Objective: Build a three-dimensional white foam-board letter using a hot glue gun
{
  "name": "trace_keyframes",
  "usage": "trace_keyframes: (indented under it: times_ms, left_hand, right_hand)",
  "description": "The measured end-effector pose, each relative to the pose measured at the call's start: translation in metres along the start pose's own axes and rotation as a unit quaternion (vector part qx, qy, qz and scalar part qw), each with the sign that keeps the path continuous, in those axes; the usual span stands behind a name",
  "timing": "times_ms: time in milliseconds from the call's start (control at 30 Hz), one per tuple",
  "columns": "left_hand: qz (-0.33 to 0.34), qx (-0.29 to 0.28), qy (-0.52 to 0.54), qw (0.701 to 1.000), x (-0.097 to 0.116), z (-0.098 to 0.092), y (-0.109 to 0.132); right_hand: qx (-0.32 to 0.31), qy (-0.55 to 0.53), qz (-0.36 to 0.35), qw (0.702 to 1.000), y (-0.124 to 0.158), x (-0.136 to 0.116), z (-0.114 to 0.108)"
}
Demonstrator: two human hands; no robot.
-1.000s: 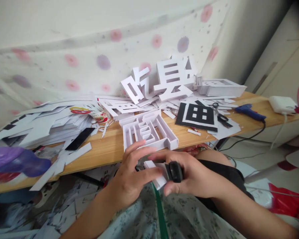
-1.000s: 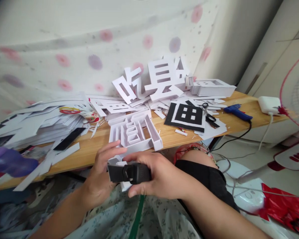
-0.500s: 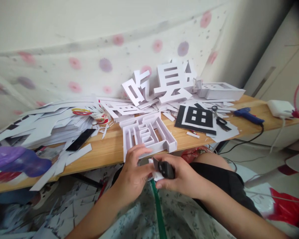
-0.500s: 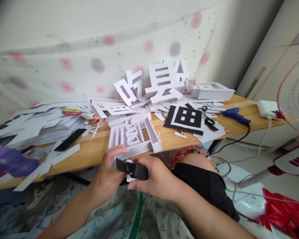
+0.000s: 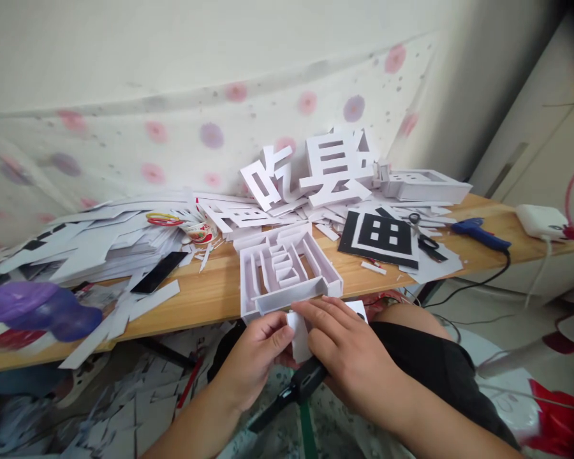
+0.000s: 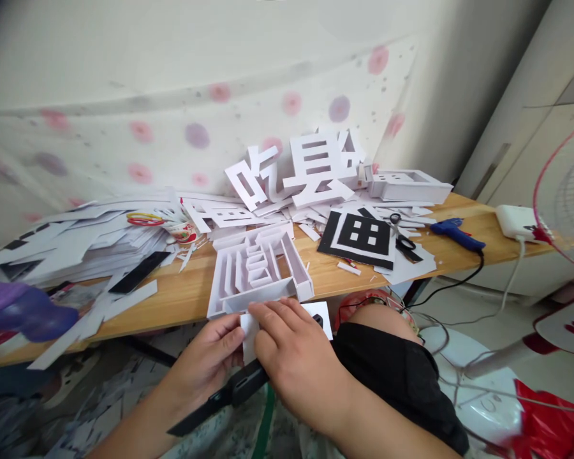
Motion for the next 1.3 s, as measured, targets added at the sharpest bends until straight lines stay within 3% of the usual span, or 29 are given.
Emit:
trace_keyframes:
  times_ms: [233,433,700,833,900,967,1033,1133,1200,1300]
  left_hand:
    - [0.047,0.002,0.011,0.999,0.007,0.002,0.001]
    - [0.079,0.037,-0.099,0.991,0.02,-0.002,0.003]
    - [0.048,0.052,-0.185,0.98,0.033,-0.006,0.001]
    - [0.109,0.106,-0.325,0.933,0.053,-0.018,0.009]
    - [0.133,0.148,-0.378,0.904,0.062,-0.028,0.016]
    - [0.162,0.183,-0.414,0.877,0.073,-0.034,0.026]
    - [0.211,0.207,-0.45,0.842,0.086,-0.034,0.036]
    - [0.291,0.227,-0.511,0.776,0.105,-0.022,0.052]
    - [0.325,0.231,-0.535,0.745,0.113,-0.012,0.059]
    - [0.343,0.226,-0.541,0.734,0.118,-0.004,0.062]
  right_hand:
    - [0.018,0.007,-0.013,1.0,0.001,-0.002,-0.002]
    - [0.024,-0.005,-0.004,1.0,0.001,0.001,-0.001]
    - [-0.007,-0.018,-0.021,1.0,-0.004,-0.003,0.006]
    - [-0.036,-0.041,-0.035,0.998,0.0,0.0,-0.003]
    - [-0.003,-0.086,0.029,0.996,0.005,0.018,-0.018]
    - [0.023,-0.171,0.142,0.975,0.014,0.044,-0.026]
    - [-0.005,-0.286,0.226,0.931,0.023,0.058,-0.015]
    - [-0.089,-0.403,0.241,0.879,0.025,0.044,0.009]
    - [-0.123,-0.413,0.235,0.871,0.023,0.033,0.018]
    - [-0.164,-0.421,0.24,0.859,0.021,0.023,0.028]
Point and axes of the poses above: each hand's wrist, its own y-axis away from the middle knuckle, its own z-axis out of the palm, x = y × z, the point moved 10 cm from there along -y, towards the middle knuckle, and after that the axes turned 1 degree about -x, right-handed, at the moved point
